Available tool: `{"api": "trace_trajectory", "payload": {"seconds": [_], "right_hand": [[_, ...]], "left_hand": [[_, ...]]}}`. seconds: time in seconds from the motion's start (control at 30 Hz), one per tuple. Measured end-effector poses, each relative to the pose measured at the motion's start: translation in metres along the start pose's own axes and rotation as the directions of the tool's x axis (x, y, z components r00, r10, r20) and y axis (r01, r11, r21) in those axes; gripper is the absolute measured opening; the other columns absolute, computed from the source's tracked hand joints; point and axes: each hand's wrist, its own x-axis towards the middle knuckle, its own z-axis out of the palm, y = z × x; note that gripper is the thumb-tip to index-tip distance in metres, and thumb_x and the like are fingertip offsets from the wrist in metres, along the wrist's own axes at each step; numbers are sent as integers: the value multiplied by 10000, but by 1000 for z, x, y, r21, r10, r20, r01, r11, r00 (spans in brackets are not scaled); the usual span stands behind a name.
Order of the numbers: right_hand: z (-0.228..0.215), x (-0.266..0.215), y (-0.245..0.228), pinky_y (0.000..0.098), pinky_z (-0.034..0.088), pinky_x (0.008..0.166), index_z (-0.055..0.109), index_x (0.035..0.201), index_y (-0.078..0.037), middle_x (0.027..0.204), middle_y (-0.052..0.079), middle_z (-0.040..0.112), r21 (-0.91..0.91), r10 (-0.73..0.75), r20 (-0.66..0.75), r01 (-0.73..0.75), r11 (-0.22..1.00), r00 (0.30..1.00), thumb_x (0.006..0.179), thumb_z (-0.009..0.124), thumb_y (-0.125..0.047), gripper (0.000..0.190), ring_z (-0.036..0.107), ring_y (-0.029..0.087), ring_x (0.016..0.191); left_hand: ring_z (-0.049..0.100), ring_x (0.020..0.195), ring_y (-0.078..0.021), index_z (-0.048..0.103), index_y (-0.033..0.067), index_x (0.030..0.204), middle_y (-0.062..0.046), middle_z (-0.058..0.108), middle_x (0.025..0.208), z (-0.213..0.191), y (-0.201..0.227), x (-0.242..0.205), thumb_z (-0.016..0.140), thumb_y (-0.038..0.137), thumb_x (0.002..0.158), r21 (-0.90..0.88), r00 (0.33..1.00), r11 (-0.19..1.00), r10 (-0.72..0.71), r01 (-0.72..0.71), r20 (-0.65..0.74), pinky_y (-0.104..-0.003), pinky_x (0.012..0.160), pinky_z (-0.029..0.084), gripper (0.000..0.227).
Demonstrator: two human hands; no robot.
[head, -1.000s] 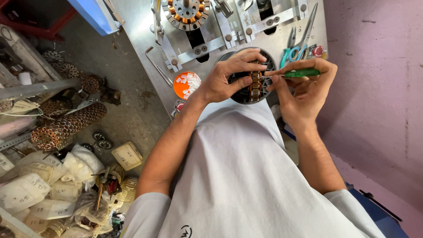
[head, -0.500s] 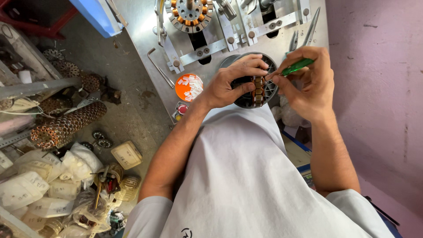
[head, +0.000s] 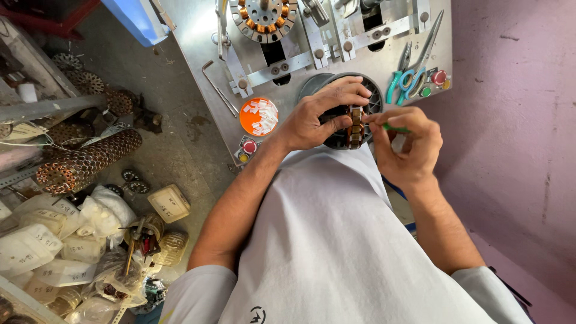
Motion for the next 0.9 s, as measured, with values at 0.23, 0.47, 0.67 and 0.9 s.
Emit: {"api": "trace_trajectory", "payload": {"seconds": [0.23,0.47,0.67,0.9], "right_hand": [[-3,10,-11,350,671,747,365,1217,-18,1116,208,593,19,-195,-173,201,979,965,1003,637,153,386,739,295,1003],[-42,-2,-16,306,617,680,268,1322,-106,1104,159,563,-3,-25,-346,26,1000,938,1182,614,47,404,737,264,848],[-11,-25,-9,284,611,682,292,1352,-69,991,135,591,276,290,-228,-224,935,929,1161,648,59,423,726,260,838],[-12,-24,-4,285,634,698,304,1359,-69,1017,140,600,267,222,-159,-174,948,962,1171,649,70,417,741,267,880]], "left_hand": [[478,1518,-293,648,117,1360,-71,603,1497,0,14,-1,740,107,1005,72,999,997,-18,20,-27,-432,1280,425,367],[719,820,-198,714,105,1052,-42,698,958,-25,13,-68,772,139,939,516,844,748,-108,417,-526,-364,726,573,131],[678,732,-328,755,106,990,-107,683,860,-62,-36,-141,755,154,860,522,678,476,-251,708,-690,-444,656,531,138],[678,774,-350,759,121,986,-100,675,867,-55,-66,-159,759,193,867,629,744,460,-114,627,-658,-461,672,541,139]]}}
